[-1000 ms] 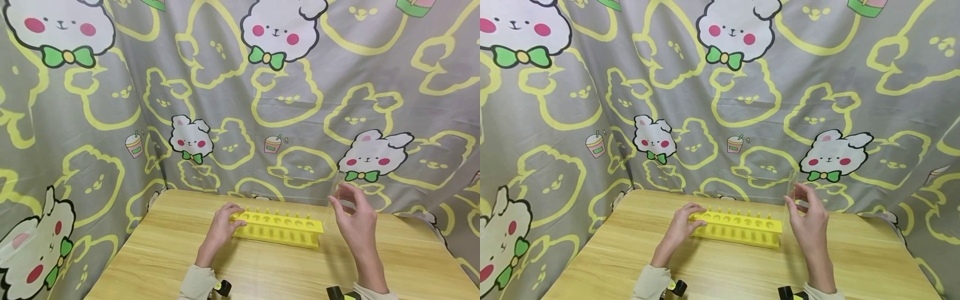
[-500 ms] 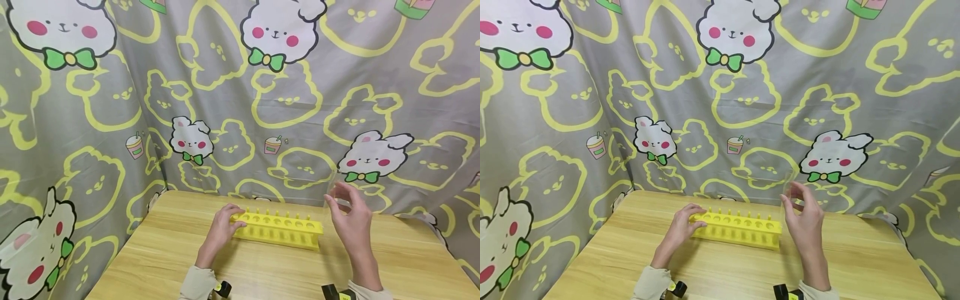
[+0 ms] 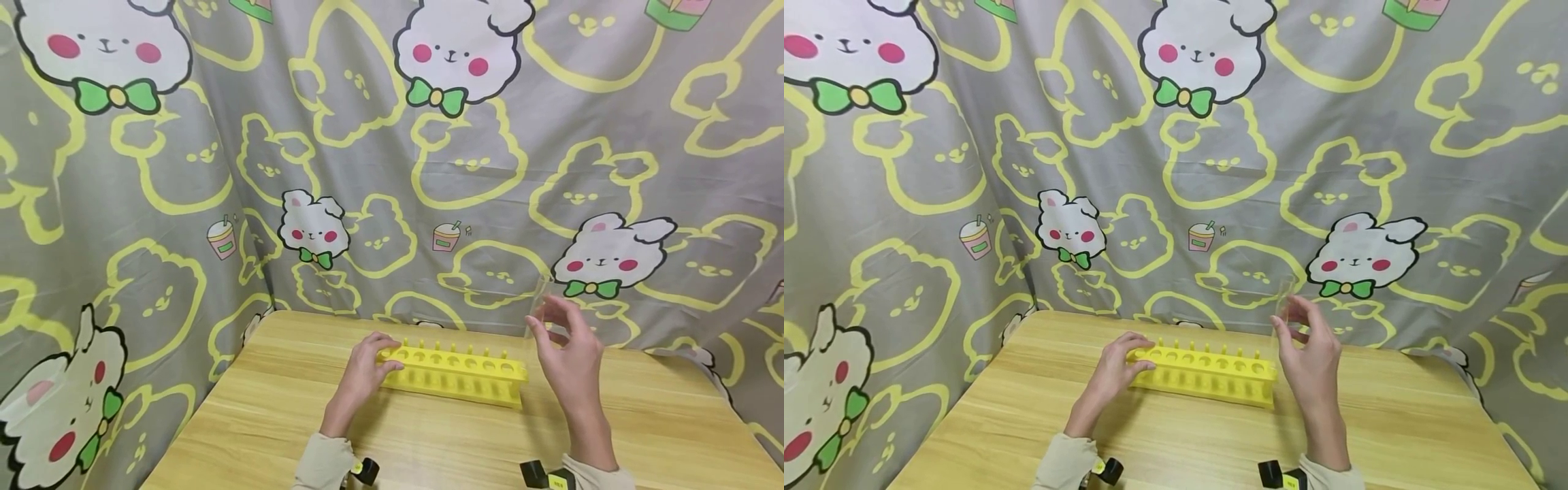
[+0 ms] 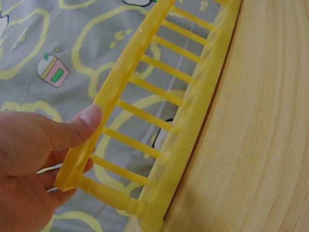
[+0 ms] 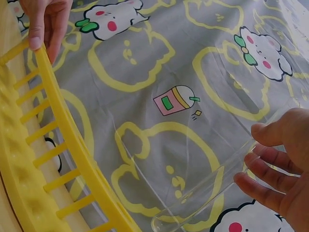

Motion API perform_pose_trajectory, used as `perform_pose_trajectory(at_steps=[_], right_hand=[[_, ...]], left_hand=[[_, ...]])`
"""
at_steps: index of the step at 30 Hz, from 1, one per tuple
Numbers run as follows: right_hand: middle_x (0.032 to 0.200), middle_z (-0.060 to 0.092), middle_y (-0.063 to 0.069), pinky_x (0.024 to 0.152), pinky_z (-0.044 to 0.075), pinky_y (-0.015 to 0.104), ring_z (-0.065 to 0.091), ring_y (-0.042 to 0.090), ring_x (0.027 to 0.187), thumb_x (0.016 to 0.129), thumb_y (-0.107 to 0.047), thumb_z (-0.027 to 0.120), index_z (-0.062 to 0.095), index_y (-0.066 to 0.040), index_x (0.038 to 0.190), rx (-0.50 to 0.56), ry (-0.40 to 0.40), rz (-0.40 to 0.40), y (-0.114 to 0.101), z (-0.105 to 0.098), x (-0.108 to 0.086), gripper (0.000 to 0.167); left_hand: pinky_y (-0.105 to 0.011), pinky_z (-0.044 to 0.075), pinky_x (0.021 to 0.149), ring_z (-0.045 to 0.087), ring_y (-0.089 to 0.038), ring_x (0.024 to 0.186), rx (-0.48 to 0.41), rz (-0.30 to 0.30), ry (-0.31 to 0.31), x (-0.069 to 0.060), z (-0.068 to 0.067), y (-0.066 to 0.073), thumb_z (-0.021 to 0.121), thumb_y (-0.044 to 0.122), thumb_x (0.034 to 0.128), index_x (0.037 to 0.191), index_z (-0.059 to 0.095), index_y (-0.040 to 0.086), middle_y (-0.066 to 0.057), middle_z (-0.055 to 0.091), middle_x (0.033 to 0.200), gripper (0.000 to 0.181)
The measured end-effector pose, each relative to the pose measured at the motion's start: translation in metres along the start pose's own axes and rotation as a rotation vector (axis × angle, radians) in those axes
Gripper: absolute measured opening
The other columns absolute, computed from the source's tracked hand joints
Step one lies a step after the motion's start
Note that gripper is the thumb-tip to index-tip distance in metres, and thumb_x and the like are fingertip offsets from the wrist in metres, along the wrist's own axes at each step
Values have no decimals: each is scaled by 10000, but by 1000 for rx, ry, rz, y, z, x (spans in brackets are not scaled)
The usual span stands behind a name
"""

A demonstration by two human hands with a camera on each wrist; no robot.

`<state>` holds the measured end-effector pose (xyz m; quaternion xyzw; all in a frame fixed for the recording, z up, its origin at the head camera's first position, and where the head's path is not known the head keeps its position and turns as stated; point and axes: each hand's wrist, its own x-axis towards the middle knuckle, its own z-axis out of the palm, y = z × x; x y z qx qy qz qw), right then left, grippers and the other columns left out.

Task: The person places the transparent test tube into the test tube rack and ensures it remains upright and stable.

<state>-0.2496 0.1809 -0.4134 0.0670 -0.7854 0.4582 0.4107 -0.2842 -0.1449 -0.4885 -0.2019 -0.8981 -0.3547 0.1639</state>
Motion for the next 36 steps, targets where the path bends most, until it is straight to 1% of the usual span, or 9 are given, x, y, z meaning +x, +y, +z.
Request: perform_pose_trajectory(at_steps=[3, 8, 18, 25, 31, 36], right_hand=[[1004, 687, 77, 771, 501, 44, 688, 230, 977, 876, 29, 793, 649, -17, 1291, 1, 4, 4, 0, 0, 0, 442], [1007, 687, 76, 769, 501, 43, 685, 228, 975, 871, 32, 796, 652, -22, 1291, 9, 9, 7, 1, 1, -1, 447], [1006, 689, 73, 759, 515, 57, 689, 194, 961, 853, 50, 806, 665, -27, 1273, 36, 11, -14, 0, 5, -2, 450], [997, 686, 58, 754, 518, 57, 699, 239, 965, 854, 51, 805, 667, -19, 1265, 34, 8, -17, 0, 6, -3, 438], [999, 695, 73, 754, 525, 64, 695, 159, 958, 854, 54, 805, 672, -19, 1257, 40, 9, -18, -1, 8, -5, 430], [995, 690, 70, 766, 515, 54, 690, 168, 960, 860, 41, 804, 667, -28, 1266, 34, 3, -17, -2, 8, -5, 434]], left_hand=[[-460, 571, 938, 658, -317, 1092, 3, 4, -1, 1, 1, 0, 848, 112, 826, 1171, 746, 5, -110, 680, 1159, 375], [-453, 566, 953, 653, -318, 1104, -2, -11, -13, 1, 1, 0, 851, 122, 825, 1178, 748, 18, -104, 679, 1168, 381], [-462, 572, 938, 660, -319, 1087, 1, 1, 0, 1, 0, -1, 849, 108, 823, 1165, 746, -2, -115, 681, 1155, 373], [-466, 571, 938, 657, -323, 1094, 8, 1, -1, 1, 0, -1, 847, 119, 826, 1164, 747, -1, -118, 679, 1161, 372], [-466, 567, 946, 654, -322, 1102, 6, 6, 0, 1, 0, -2, 847, 132, 827, 1157, 751, 8, -116, 680, 1163, 366], [-465, 569, 942, 655, -320, 1102, -2, 7, 1, 1, 0, -1, 846, 131, 828, 1159, 749, 4, -114, 680, 1161, 367]])
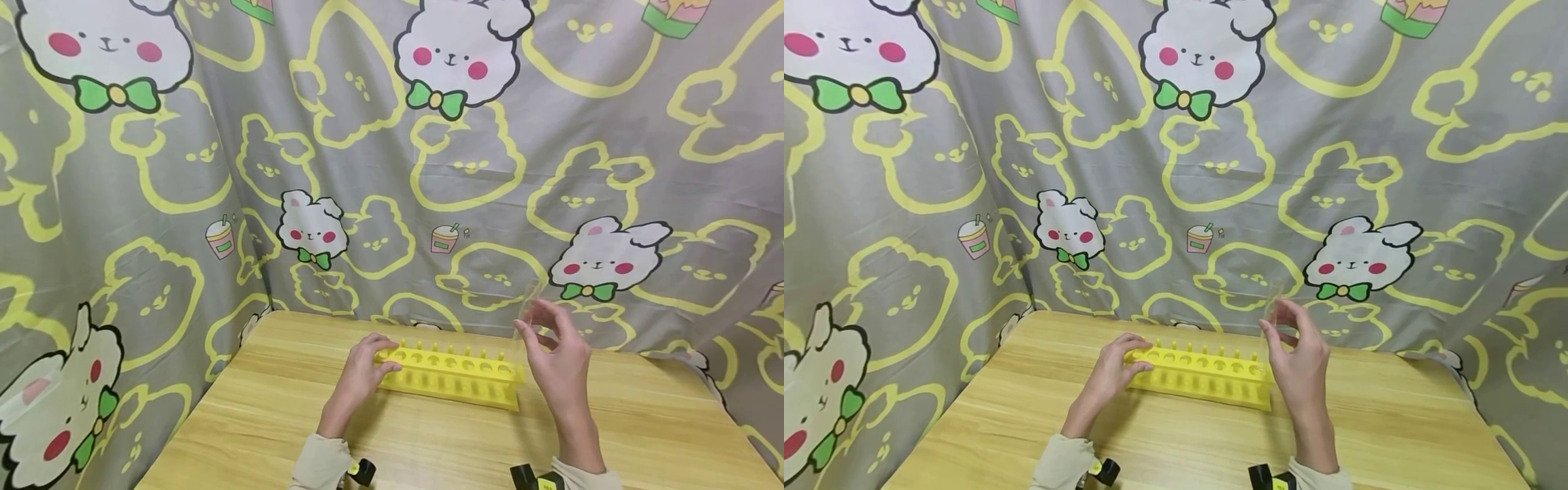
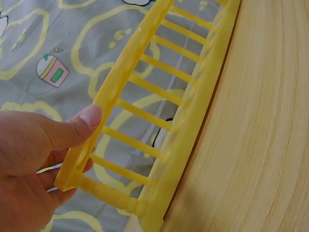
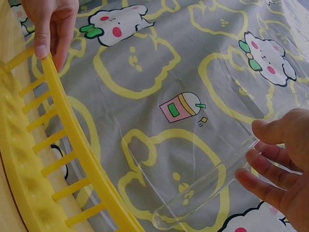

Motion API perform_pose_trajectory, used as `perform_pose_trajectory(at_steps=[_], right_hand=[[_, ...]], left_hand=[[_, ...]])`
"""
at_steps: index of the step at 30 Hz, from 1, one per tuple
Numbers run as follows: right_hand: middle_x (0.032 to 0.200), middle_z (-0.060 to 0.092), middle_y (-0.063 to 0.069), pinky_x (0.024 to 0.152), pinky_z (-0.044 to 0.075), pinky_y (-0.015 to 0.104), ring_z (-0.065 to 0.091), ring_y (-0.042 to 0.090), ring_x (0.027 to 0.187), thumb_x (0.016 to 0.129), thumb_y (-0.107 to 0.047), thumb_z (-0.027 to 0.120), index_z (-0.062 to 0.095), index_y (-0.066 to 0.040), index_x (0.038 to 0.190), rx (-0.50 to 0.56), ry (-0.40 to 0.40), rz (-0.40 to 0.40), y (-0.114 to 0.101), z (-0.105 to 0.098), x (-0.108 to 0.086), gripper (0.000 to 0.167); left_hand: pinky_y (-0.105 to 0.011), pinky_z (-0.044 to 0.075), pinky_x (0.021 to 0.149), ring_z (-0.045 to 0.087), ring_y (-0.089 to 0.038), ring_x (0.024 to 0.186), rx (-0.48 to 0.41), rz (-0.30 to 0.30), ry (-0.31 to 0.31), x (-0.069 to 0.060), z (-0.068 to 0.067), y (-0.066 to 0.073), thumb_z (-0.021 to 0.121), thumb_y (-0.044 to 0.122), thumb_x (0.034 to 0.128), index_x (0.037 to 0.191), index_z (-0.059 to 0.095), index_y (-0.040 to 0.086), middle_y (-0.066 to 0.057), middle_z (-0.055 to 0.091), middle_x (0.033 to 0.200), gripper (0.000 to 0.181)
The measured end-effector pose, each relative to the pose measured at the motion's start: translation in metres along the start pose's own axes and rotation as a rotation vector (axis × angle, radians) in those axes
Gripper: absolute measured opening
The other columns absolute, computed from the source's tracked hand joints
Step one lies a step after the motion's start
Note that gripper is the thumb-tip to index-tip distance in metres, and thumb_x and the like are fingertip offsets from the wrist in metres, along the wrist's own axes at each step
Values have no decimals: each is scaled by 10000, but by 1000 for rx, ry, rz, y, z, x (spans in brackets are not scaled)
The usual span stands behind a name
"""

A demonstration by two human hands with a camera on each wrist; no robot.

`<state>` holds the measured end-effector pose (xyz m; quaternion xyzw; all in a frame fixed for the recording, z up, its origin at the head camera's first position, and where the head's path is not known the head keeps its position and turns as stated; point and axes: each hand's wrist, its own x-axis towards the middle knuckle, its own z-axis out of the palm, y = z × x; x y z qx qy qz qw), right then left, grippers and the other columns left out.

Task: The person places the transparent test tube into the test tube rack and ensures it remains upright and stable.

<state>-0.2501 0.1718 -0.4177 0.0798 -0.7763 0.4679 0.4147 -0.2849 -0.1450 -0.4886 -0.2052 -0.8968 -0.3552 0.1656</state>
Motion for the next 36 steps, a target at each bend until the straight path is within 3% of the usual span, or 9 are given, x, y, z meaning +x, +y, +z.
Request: perform_pose_trajectory(at_steps=[9, 22, 29, 36], right_hand=[[997, 704, 84, 761, 520, 56, 642, 2, 935, 843, 45, 819, 670, -30, 1269, 50, -11, -17, -1, 4, -1, 457], [990, 697, 41, 757, 532, 70, 695, 192, 941, 839, 57, 817, 673, -35, 1263, 53, -23, -23, -2, 10, -2, 456], [987, 696, 85, 768, 539, 81, 677, 158, 935, 816, 78, 828, 671, -7, 1257, 85, -50, -76, -3, 17, -4, 476], [982, 696, 84, 770, 542, 85, 677, 151, 936, 815, 88, 823, 667, 9, 1248, 94, -57, -74, -3, 22, -6, 466]], left_hand=[[-463, 571, 937, 656, -318, 1100, 4, 0, 4, -1, 0, 1, 848, 130, 827, 1153, 753, 13, -110, 680, 1160, 359], [-457, 573, 938, 662, -312, 1088, 1, 15, 13, 0, 1, -1, 848, 127, 825, 1150, 753, 5, -112, 684, 1150, 360], [-458, 573, 937, 662, -315, 1089, -4, 16, 16, 0, 1, -2, 849, 124, 823, 1146, 755, 5, -117, 686, 1151, 357], [-455, 574, 936, 664, -312, 1086, -3, 17, 18, 0, 1, -1, 851, 123, 819, 1149, 754, 6, -113, 688, 1148, 363]])
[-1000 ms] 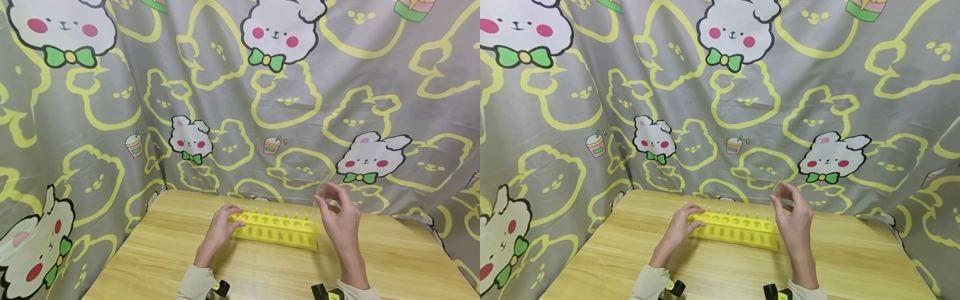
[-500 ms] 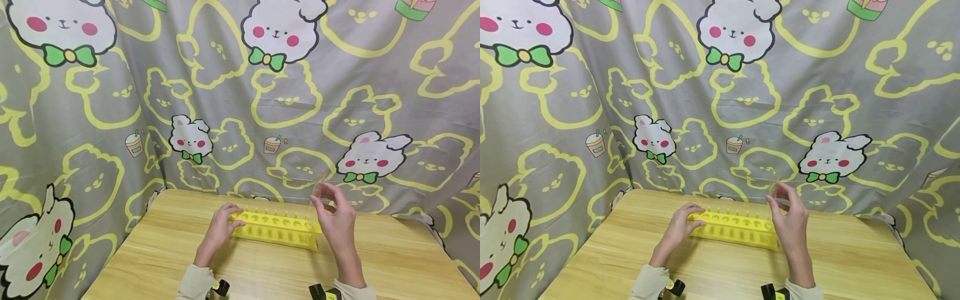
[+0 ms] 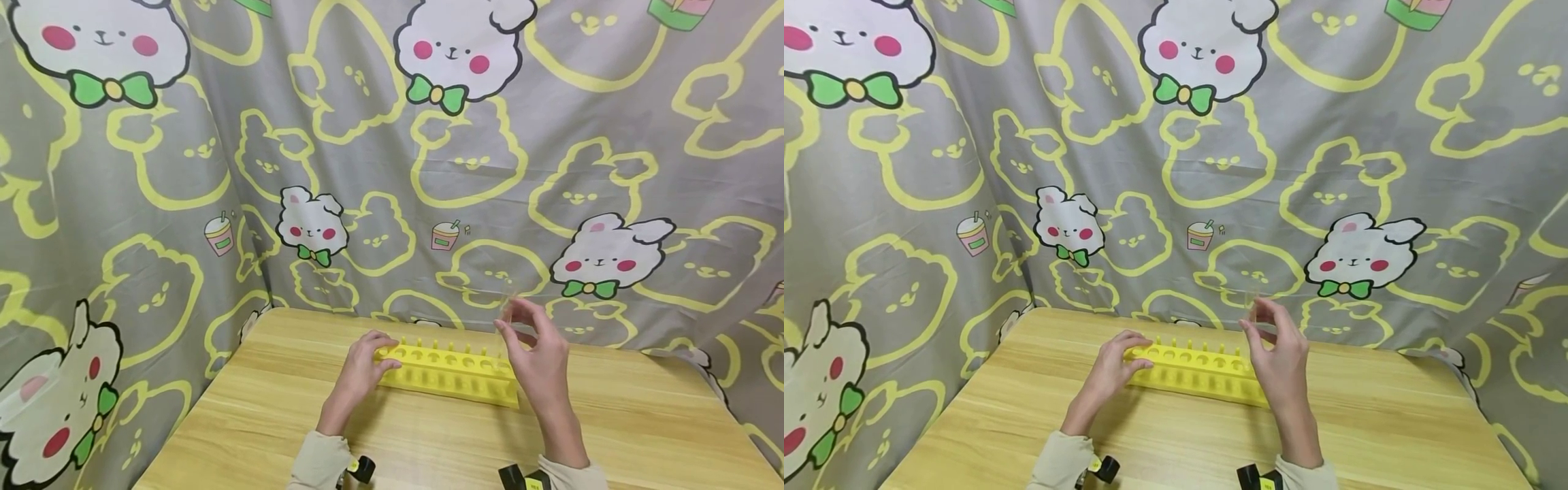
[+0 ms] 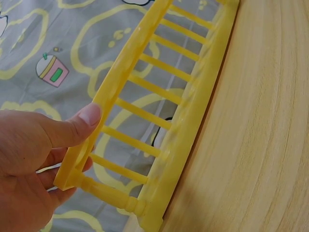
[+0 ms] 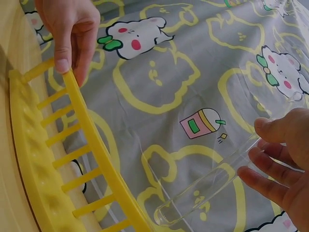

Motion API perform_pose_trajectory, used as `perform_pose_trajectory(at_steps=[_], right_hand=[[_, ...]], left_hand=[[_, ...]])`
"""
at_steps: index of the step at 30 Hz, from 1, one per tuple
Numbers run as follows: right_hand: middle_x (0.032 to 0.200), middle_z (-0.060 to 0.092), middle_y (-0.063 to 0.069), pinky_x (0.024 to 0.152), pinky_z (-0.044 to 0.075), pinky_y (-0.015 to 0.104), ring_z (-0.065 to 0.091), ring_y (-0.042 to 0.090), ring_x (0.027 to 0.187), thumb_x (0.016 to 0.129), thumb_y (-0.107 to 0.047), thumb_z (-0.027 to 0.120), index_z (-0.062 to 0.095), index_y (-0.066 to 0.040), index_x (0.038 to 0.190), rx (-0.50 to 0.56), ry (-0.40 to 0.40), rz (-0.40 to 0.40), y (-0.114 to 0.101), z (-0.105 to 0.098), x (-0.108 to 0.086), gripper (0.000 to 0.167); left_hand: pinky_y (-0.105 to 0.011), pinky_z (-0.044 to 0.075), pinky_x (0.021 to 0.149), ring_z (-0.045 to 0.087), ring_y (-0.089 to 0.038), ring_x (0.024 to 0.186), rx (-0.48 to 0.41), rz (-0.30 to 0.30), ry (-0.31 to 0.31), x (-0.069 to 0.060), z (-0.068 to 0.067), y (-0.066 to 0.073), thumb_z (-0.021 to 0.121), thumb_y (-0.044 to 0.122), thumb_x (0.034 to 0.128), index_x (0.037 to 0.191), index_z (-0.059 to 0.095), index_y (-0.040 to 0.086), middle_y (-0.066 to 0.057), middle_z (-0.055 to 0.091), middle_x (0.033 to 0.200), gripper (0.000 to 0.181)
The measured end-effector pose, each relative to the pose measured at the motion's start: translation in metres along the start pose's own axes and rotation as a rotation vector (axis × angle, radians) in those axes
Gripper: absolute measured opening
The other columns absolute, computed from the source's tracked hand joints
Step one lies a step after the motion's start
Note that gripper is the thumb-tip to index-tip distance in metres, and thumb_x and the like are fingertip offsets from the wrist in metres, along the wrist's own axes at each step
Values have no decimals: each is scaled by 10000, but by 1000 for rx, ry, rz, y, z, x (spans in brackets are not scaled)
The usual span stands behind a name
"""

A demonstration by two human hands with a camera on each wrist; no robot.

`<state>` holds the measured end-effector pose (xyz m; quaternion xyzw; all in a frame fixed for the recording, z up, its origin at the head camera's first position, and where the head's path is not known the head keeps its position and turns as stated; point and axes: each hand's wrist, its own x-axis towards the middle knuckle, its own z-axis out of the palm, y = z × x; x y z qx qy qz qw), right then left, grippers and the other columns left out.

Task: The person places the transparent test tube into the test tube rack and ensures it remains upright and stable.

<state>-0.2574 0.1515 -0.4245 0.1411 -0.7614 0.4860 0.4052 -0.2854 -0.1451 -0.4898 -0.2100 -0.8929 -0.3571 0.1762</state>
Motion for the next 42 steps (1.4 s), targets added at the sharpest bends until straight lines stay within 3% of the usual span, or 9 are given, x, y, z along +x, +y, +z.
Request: perform_pose_trajectory(at_steps=[11, 21, 28, 42], right_hand=[[997, 695, 125, 771, 550, 99, 687, 204, 946, 812, 107, 818, 664, 10, 1256, -2, -7, -43, 0, 4, 0, 480], [997, 698, 113, 756, 540, 81, 702, 296, 927, 805, 126, 812, 671, -3, 1261, -14, -12, -23, -5, 6, -2, 494], [1023, 702, 67, 765, 549, 97, 709, 268, 958, 844, 55, 812, 678, -64, 1294, 7, -30, -19, -5, 7, -3, 484], [1030, 685, 66, 778, 550, 107, 705, 259, 966, 857, 40, 807, 665, -74, 1317, -8, -39, -38, -8, 9, -3, 495]], left_hand=[[-462, 571, 942, 664, -314, 1088, 1, -5, -3, 1, 0, 1, 848, 134, 820, 1150, 755, 10, -115, 688, 1150, 365], [-454, 574, 939, 664, -309, 1087, -10, -1, 6, 0, -1, 1, 852, 122, 815, 1148, 755, 7, -112, 688, 1147, 365], [-457, 571, 945, 659, -317, 1101, -15, -15, -1, 0, -1, 1, 848, 119, 823, 1154, 754, 12, -116, 683, 1162, 361], [-465, 567, 948, 654, -320, 1109, -23, -30, -8, 0, 0, 0, 843, 127, 829, 1162, 753, 15, -109, 679, 1171, 362]])
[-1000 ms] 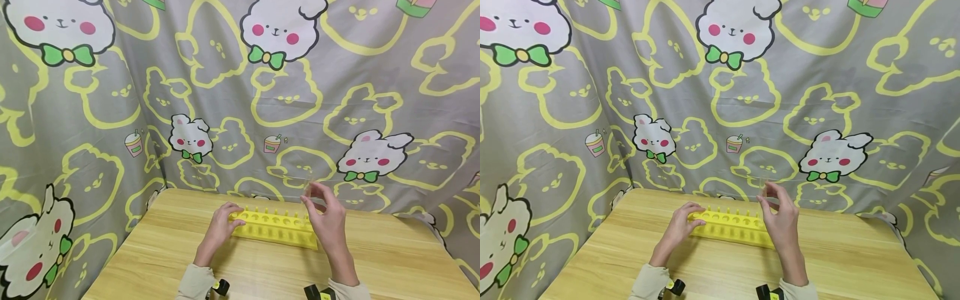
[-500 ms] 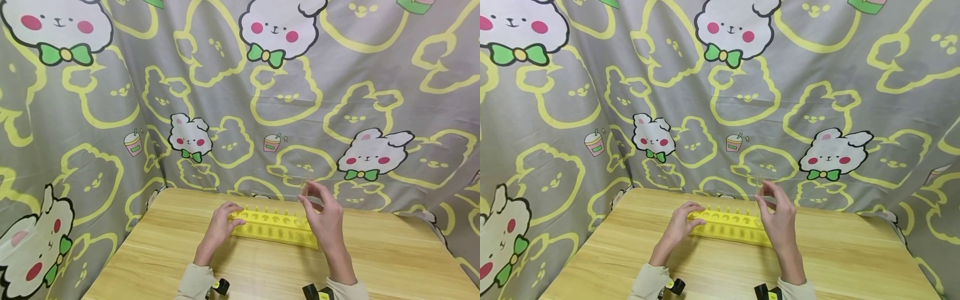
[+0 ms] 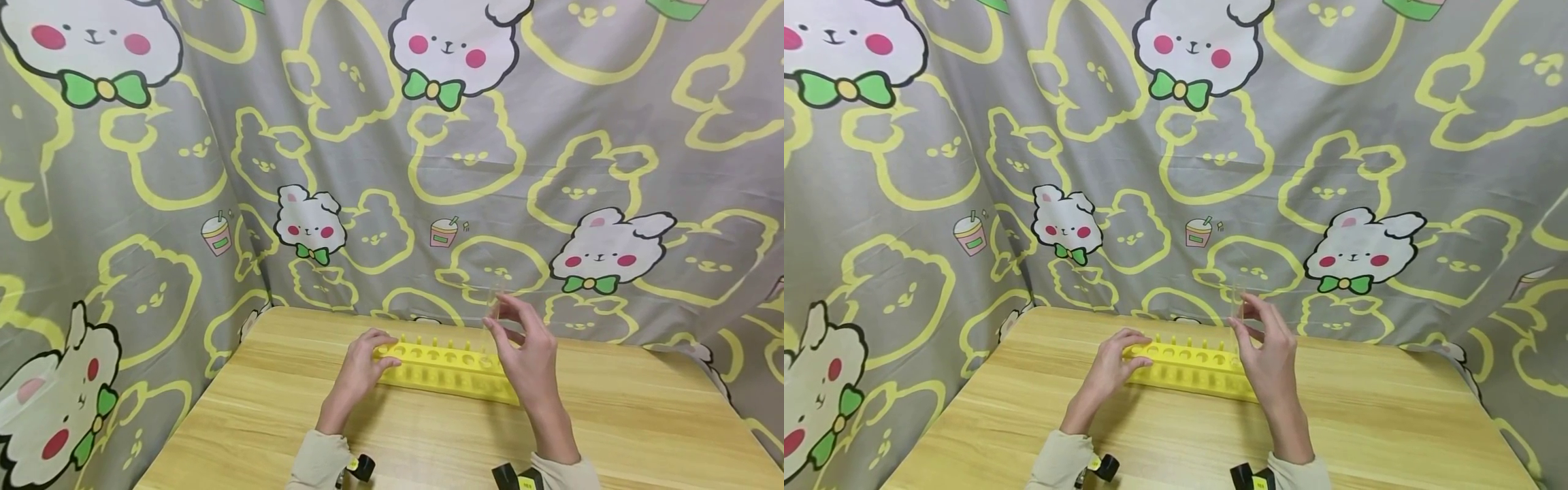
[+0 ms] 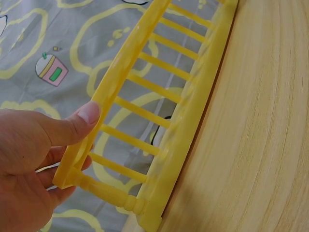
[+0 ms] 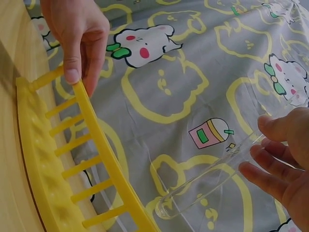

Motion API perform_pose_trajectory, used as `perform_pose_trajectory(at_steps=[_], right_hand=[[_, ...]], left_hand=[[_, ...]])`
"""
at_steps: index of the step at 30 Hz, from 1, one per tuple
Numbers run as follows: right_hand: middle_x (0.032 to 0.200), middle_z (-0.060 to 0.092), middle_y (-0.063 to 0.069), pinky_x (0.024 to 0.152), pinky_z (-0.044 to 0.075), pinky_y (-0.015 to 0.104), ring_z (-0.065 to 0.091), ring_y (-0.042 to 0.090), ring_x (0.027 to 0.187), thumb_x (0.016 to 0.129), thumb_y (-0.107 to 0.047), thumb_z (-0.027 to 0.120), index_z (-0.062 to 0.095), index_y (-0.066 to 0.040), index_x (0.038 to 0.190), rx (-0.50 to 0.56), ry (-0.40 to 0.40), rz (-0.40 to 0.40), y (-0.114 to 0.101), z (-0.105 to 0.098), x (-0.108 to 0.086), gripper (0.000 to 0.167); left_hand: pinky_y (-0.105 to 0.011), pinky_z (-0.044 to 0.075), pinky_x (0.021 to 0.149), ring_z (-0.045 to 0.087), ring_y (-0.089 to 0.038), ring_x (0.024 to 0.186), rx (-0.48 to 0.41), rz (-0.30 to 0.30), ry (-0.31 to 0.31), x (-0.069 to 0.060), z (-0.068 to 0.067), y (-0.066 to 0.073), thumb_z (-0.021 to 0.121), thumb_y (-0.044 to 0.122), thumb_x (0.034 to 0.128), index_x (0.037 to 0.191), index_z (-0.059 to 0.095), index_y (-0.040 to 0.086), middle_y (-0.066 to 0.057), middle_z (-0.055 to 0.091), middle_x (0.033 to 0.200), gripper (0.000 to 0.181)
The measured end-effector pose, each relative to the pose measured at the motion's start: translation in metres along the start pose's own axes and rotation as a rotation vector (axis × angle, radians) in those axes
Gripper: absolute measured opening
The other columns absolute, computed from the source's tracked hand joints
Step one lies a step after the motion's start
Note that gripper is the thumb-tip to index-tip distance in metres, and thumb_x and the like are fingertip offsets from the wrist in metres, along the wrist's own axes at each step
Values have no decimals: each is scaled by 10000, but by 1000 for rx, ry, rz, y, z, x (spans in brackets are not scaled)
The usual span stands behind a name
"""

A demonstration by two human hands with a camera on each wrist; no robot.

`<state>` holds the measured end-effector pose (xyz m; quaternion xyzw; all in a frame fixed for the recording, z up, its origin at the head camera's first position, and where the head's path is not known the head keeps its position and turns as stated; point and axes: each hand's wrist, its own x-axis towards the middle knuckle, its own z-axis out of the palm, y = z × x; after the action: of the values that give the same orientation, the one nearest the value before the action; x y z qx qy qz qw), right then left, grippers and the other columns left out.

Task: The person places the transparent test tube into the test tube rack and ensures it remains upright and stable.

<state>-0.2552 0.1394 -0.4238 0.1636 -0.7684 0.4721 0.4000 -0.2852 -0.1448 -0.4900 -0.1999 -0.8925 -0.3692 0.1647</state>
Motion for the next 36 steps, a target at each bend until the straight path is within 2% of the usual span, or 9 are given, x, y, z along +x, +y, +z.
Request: perform_pose_trajectory(at_steps=[14, 24, 31, 36], right_hand=[[1001, 689, 83, 760, 551, 99, 696, 235, 933, 854, 56, 805, 660, -16, 1303, -3, 1, -36, 3, 5, 1, 477], [1002, 692, 81, 751, 556, 105, 700, 230, 939, 850, 53, 811, 662, -42, 1316, -5, 5, -43, 2, 7, 0, 498], [1003, 688, 89, 743, 559, 108, 706, 247, 938, 848, 61, 809, 657, 2, 1300, -2, 1, -47, 1, 8, 0, 480], [1007, 686, 87, 737, 569, 125, 705, 242, 940, 850, 58, 809, 661, -28, 1307, 3, 0, -38, 0, 9, 0, 488]], left_hand=[[-454, 568, 953, 657, -316, 1118, 4, 8, 11, 0, 1, -1, 842, 136, 829, 1163, 754, 15, -109, 681, 1177, 365], [-456, 562, 960, 652, -310, 1127, 2, 5, 16, 0, 1, -2, 844, 142, 827, 1160, 758, 20, -107, 681, 1184, 364], [-461, 561, 959, 651, -312, 1128, -5, -2, 13, 0, 2, -2, 844, 138, 828, 1165, 757, 23, -105, 680, 1186, 366], [-462, 559, 966, 652, -313, 1127, -6, -6, 14, 0, 2, -2, 847, 135, 824, 1164, 756, 21, -110, 682, 1185, 370]])
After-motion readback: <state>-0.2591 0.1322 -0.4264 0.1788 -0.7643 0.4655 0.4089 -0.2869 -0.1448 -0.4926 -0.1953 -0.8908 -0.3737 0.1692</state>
